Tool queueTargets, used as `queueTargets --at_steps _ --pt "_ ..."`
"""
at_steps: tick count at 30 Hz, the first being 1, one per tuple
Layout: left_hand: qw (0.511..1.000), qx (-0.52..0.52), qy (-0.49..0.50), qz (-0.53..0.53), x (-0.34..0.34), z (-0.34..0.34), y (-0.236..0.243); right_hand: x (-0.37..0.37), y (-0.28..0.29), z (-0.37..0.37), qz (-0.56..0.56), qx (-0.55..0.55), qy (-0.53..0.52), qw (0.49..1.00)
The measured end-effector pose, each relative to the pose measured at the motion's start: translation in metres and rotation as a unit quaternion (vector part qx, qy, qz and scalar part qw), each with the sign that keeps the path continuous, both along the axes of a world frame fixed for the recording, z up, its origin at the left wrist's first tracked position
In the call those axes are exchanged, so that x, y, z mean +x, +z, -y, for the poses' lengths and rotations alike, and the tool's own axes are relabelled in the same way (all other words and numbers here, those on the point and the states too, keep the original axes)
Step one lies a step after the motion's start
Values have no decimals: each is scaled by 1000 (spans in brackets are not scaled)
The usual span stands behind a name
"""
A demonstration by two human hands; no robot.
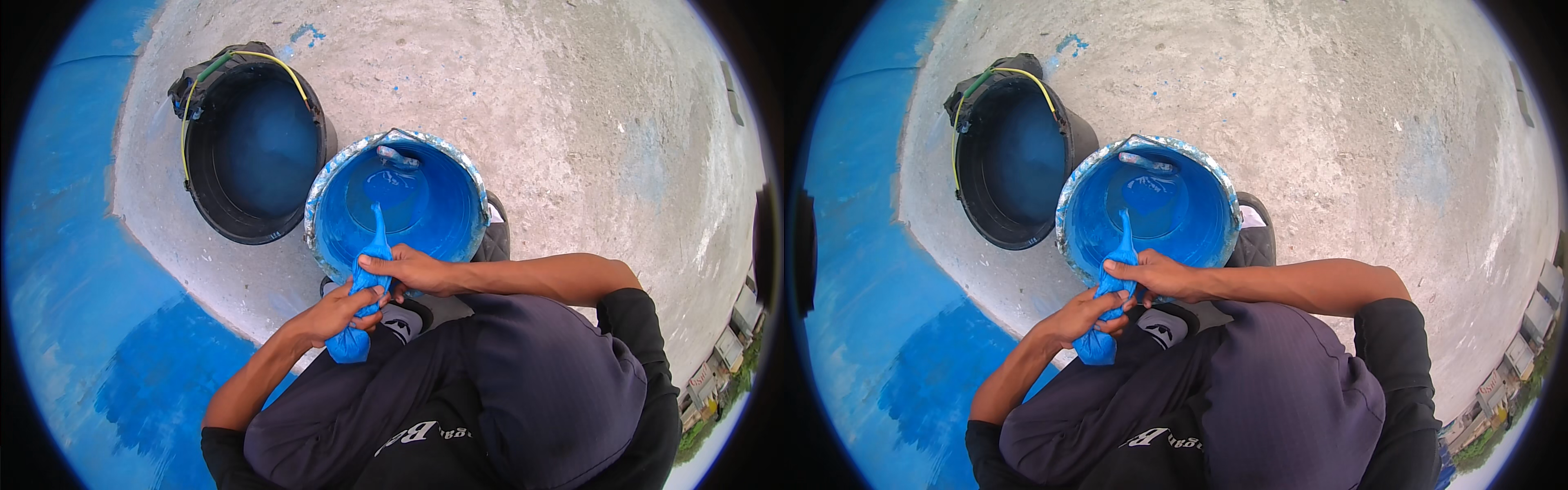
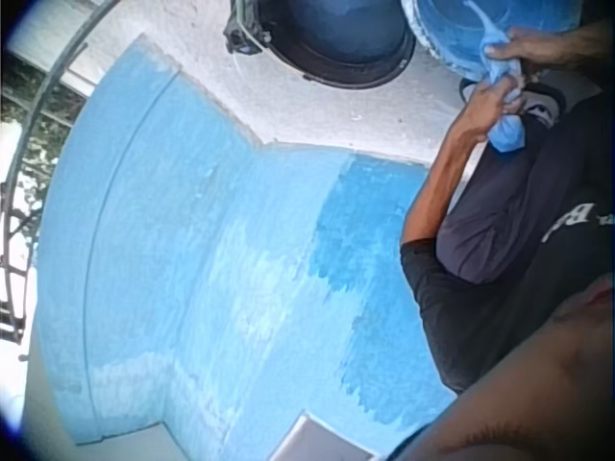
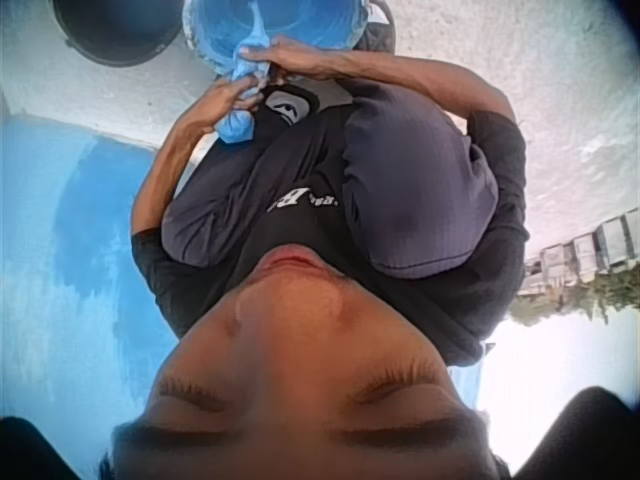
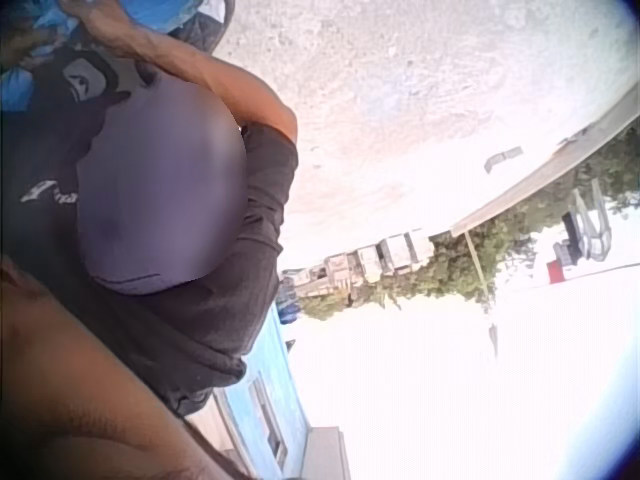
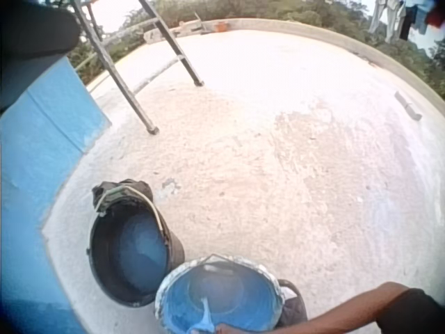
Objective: The person rinses a paintbrush in a bucket of water and then mixes blue paint in another bucket by hand.
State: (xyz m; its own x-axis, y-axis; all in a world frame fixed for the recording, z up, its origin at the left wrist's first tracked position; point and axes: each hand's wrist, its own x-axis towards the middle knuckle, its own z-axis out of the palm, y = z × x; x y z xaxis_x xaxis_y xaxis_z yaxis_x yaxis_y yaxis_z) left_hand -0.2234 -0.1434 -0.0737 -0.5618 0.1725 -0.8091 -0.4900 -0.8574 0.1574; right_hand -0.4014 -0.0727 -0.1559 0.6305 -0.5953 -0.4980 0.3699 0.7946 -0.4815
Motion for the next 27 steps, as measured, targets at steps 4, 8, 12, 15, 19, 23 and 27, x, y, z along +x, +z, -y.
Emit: queueTargets --at_steps 4,8,12,15,19,23,27 --pt "1000 -22 -11 12 -5 3 3 2 0 -1 3 -7 -30 1000" --pt "999 -28 -18 12 -2 3 0 3 1 0 2 6 -27 1000" --pt "999 -29 -16 8 -3 2 0 3 1 0 -4 14 -29 999" --pt "999 -31 -16 10 -4 2 1 4 -2 -1 8 32 -30 999" --pt "999 -45 -18 10 -2 0 0 0 -1 0 19 45 -26 998" --pt "999 -40 -21 9 -1 -1 -1 -1 2 1 12 37 -23 999" --pt "998 -55 -20 -3 -4 -2 2 -4 3 0 16 30 -14 999"
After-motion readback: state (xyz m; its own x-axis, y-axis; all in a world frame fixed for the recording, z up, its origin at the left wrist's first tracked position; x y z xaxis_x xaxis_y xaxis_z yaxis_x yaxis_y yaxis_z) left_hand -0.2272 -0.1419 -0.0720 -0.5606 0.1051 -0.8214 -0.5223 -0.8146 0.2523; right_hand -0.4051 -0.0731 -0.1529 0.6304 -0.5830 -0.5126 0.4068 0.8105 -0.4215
